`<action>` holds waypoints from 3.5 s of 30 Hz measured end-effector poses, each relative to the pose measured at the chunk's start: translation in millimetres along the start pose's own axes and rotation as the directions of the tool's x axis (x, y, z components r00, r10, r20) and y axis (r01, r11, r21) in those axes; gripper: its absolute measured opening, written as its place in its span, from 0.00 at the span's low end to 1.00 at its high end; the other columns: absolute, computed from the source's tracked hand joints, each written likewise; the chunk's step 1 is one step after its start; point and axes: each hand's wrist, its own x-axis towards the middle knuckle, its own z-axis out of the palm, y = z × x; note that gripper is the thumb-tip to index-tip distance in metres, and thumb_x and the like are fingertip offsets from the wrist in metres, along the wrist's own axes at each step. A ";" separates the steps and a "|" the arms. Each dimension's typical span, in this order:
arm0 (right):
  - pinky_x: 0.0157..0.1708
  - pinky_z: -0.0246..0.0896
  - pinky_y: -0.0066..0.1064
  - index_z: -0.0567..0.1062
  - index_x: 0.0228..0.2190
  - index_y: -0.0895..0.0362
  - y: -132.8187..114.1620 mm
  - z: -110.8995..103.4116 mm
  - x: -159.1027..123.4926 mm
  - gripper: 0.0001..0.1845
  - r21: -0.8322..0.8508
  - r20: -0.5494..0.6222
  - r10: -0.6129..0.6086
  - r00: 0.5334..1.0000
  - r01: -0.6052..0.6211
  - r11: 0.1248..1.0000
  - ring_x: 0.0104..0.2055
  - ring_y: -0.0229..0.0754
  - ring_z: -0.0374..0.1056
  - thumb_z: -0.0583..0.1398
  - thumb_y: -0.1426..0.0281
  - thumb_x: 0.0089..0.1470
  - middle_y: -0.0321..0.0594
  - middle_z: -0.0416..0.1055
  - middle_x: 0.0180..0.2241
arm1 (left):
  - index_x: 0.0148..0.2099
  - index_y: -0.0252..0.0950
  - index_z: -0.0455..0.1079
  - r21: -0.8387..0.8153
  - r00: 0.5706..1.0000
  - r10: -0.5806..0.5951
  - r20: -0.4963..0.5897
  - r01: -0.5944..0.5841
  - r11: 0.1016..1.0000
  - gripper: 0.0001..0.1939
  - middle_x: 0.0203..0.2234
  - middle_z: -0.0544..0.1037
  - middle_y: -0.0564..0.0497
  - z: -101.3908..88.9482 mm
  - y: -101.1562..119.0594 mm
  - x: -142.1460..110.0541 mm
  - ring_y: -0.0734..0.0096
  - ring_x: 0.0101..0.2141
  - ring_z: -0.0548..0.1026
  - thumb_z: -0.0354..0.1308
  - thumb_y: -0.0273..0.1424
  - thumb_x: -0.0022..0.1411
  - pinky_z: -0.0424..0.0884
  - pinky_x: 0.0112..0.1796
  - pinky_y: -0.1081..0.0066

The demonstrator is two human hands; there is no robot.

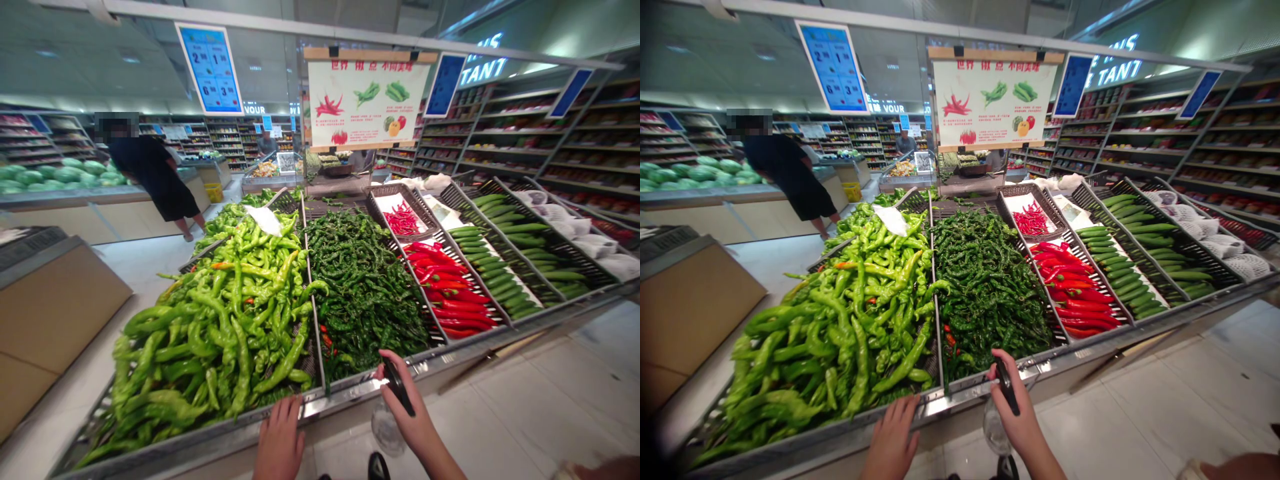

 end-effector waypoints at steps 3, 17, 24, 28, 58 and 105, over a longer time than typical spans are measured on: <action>0.50 0.70 0.34 0.69 0.59 0.47 1.5 -0.9 -0.1 0.22 -0.020 -0.004 0.012 1.000 -0.013 1.000 0.44 0.45 0.76 0.60 0.65 0.65 0.37 0.76 0.41 | 0.74 0.48 0.57 0.001 1.000 0.000 0.011 0.000 1.000 0.38 0.71 0.64 0.50 -0.2 0.2 0.1 0.61 0.70 0.59 0.50 0.23 0.63 0.58 0.64 0.59; 0.52 0.71 0.37 0.66 0.66 0.50 13.5 3.4 -0.9 0.29 0.032 -0.022 0.016 1.000 -0.015 0.999 0.48 0.47 0.76 0.59 0.60 0.66 0.42 0.78 0.44 | 0.74 0.48 0.57 -0.007 1.000 0.005 0.002 -0.004 1.000 0.38 0.71 0.65 0.49 -0.7 0.8 -1.4 0.61 0.70 0.59 0.49 0.23 0.64 0.58 0.64 0.61; 0.53 0.73 0.41 0.79 0.48 0.52 16.0 -0.6 -2.8 0.17 0.060 -0.041 0.084 0.996 -0.081 0.995 0.49 0.55 0.79 0.65 0.59 0.60 0.47 0.83 0.44 | 0.75 0.48 0.56 -0.001 1.000 0.003 0.013 -0.003 1.000 0.38 0.71 0.64 0.50 -0.6 0.9 -1.5 0.61 0.70 0.58 0.49 0.24 0.64 0.58 0.64 0.60; 0.52 0.74 0.39 0.79 0.46 0.52 8.9 -2.8 -0.3 0.16 0.037 -0.006 0.061 0.998 -0.060 0.997 0.47 0.53 0.80 0.66 0.59 0.59 0.45 0.83 0.43 | 0.75 0.48 0.56 0.002 1.000 -0.001 0.020 0.001 1.000 0.39 0.72 0.64 0.50 -2.0 2.2 -1.7 0.61 0.70 0.58 0.48 0.24 0.64 0.58 0.65 0.60; 0.48 0.72 0.36 0.75 0.42 0.50 -35.3 -14.3 15.7 0.14 0.051 -0.145 -0.055 0.988 0.063 0.997 0.43 0.50 0.77 0.63 0.54 0.63 0.42 0.78 0.38 | 0.72 0.46 0.60 -0.028 0.999 -0.020 -0.028 0.019 0.999 0.34 0.68 0.67 0.48 2.9 5.9 1.7 0.60 0.68 0.60 0.49 0.24 0.65 0.58 0.62 0.61; 0.58 0.71 0.46 0.86 0.44 0.53 22.9 -177.7 3.8 0.20 -0.011 -0.283 0.188 0.941 -0.199 0.980 0.54 0.60 0.78 0.66 0.57 0.54 0.47 0.84 0.47 | 0.65 0.49 0.72 0.050 0.864 0.090 -0.495 -0.075 0.996 0.30 0.64 0.75 0.49 64.1 143.6 26.1 0.54 0.66 0.65 0.52 0.25 0.64 0.64 0.60 0.52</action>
